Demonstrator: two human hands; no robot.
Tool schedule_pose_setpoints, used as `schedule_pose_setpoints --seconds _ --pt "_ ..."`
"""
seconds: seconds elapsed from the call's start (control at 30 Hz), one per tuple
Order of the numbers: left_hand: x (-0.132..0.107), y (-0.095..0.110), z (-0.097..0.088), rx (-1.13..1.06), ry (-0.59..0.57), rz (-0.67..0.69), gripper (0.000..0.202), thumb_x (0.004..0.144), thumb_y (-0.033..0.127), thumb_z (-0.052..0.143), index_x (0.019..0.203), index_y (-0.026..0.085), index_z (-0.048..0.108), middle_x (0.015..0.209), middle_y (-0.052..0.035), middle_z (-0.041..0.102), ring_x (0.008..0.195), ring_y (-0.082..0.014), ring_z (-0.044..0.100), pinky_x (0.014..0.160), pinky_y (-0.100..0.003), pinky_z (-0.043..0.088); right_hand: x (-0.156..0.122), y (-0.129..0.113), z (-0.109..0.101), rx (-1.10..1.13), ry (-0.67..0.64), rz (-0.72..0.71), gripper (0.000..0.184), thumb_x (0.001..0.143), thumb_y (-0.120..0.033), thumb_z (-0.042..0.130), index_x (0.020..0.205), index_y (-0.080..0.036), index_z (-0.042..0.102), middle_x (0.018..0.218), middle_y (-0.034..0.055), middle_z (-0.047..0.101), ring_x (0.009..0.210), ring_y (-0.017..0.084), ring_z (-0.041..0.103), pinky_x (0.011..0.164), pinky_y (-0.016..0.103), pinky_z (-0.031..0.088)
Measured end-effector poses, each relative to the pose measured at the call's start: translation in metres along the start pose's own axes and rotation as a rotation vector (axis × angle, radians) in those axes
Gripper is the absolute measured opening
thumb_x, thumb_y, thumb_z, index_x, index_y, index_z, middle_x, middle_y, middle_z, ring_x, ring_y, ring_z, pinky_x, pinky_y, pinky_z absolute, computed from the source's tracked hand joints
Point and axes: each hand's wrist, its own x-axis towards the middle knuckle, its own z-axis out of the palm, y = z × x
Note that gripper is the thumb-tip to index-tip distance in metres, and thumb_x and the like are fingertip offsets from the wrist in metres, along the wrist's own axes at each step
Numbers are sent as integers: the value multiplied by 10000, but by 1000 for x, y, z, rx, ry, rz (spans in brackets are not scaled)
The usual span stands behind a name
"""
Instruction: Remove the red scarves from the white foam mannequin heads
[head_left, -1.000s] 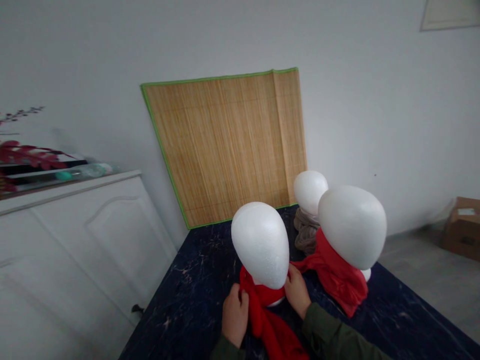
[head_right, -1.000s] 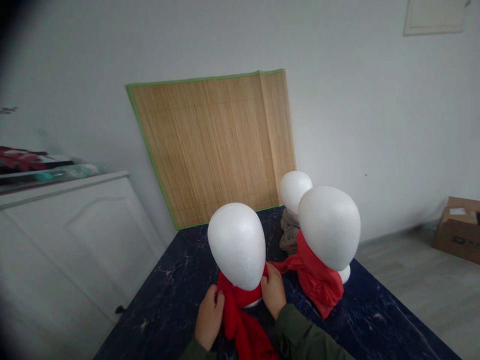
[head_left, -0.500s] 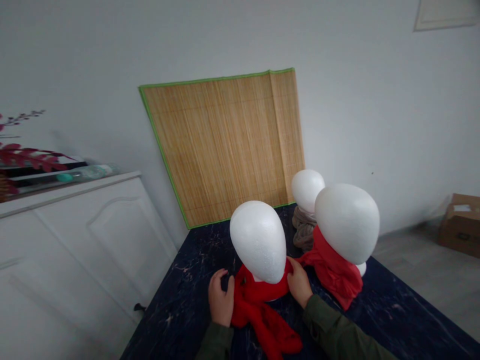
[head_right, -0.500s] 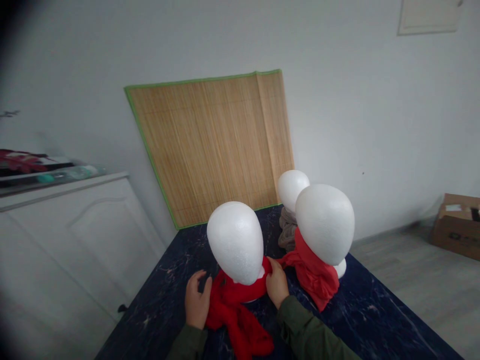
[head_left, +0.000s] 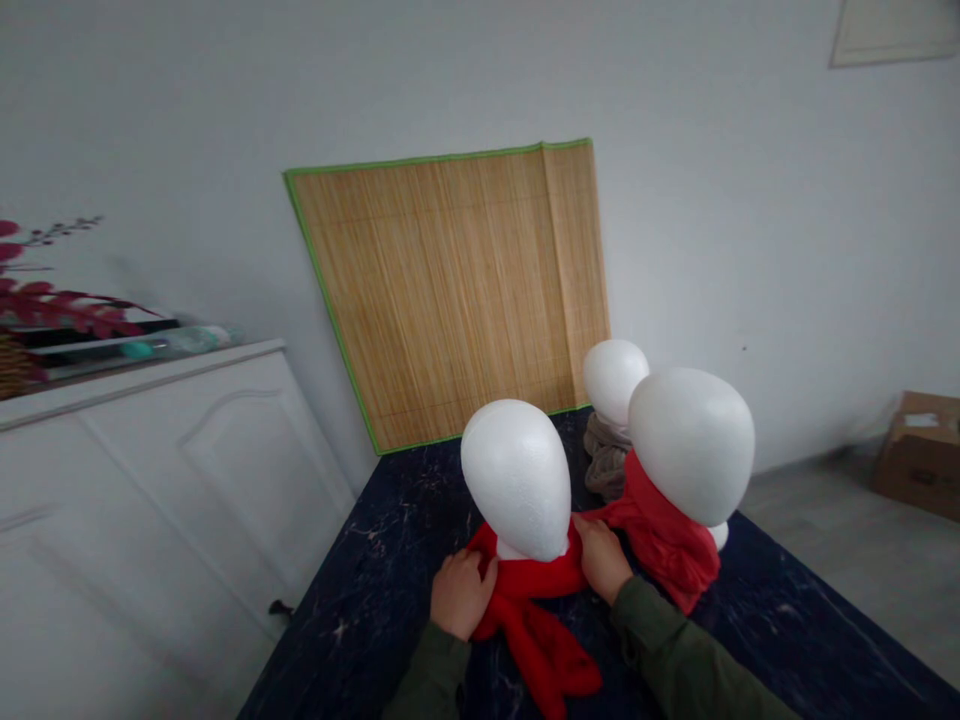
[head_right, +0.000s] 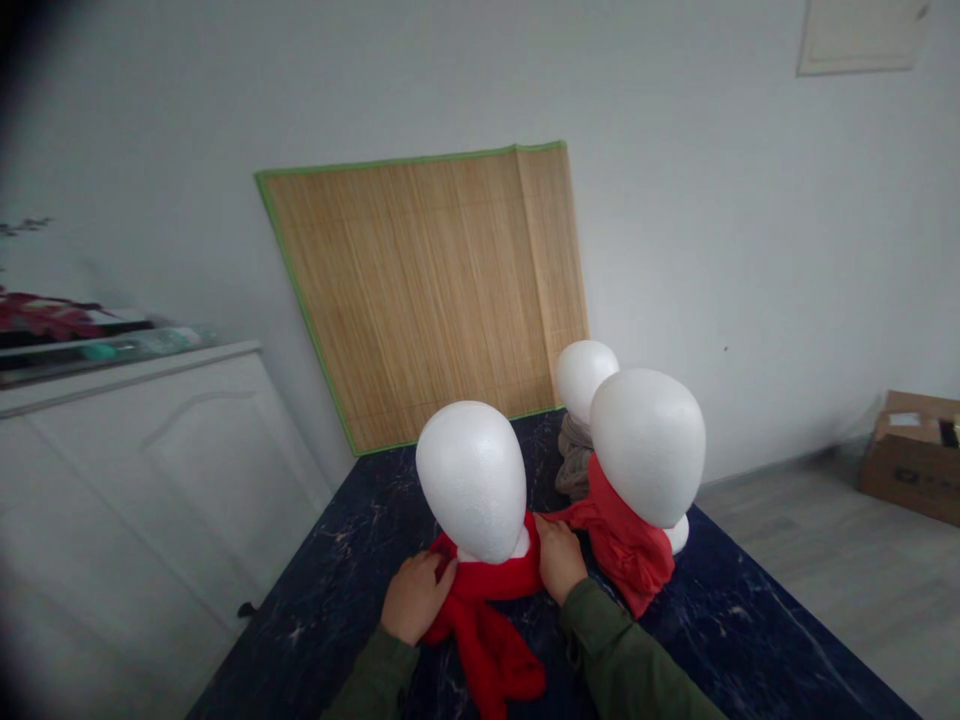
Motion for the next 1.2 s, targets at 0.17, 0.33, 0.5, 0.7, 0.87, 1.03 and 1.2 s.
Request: schedule_pose_setpoints --seconds 0.17,0.33,0.5,0.7,0.87,1.03,1.2 --pt "16 -1 3 48 -42 -148 478 831 461 329 968 142 657 970 -177 598 935 -322 567 795 -451 429 1 5 6 40 11 26 690 610 93 308 1258 -70 480 1141 139 577 1043 250 534 915 343 399" --pt "39 -24 7 -29 -150 -192 443 768 388 431 1106 166 611 1022 -145 592 1005 -281 566 844 -378 434 4 12 12 76 65 57 673 608 88 293 1234 -49 498 1116 163 585 1051 239 541 918 345 410" --pt "42 -38 2 -90 -193 -103 649 566 223 609 1209 179 529 1082 -114 571 1015 -255 554 873 -323 424 4 10 10 67 66 79 655 625 78 296 1221 -79 519 1039 155 609 974 236 574 883 332 428" --pt "30 -4 -11 -166 -62 174 565 617 93 495 1172 195 517 1207 -86 514 1151 -217 447 1002 -323 306 4 8 9 138 53 78 658 604 58 319 1202 -109 537 1011 135 609 967 233 559 879 323 418" --pt "24 8 -10 -247 -41 162 307 758 136 397 1033 144 534 926 -86 631 861 -179 590 807 -278 434 5 9 10 235 42 86 556 677 -5 354 1192 -107 538 1059 127 600 1000 228 546 921 340 392" --pt "21 6 -3 -185 -43 96 257 769 163 413 975 145 566 952 -118 633 914 -224 590 843 -323 415 3 0 10 436 121 107 390 805 -245 446 1146 -96 564 1087 141 599 1021 260 545 927 397 395" --pt "20 4 0 -161 -51 32 256 796 200 396 921 115 604 937 -171 647 924 -285 595 872 -391 404 2 -12 14 710 236 193 440 740 -360 532 1093 -104 585 1083 135 609 1013 273 561 932 431 403"
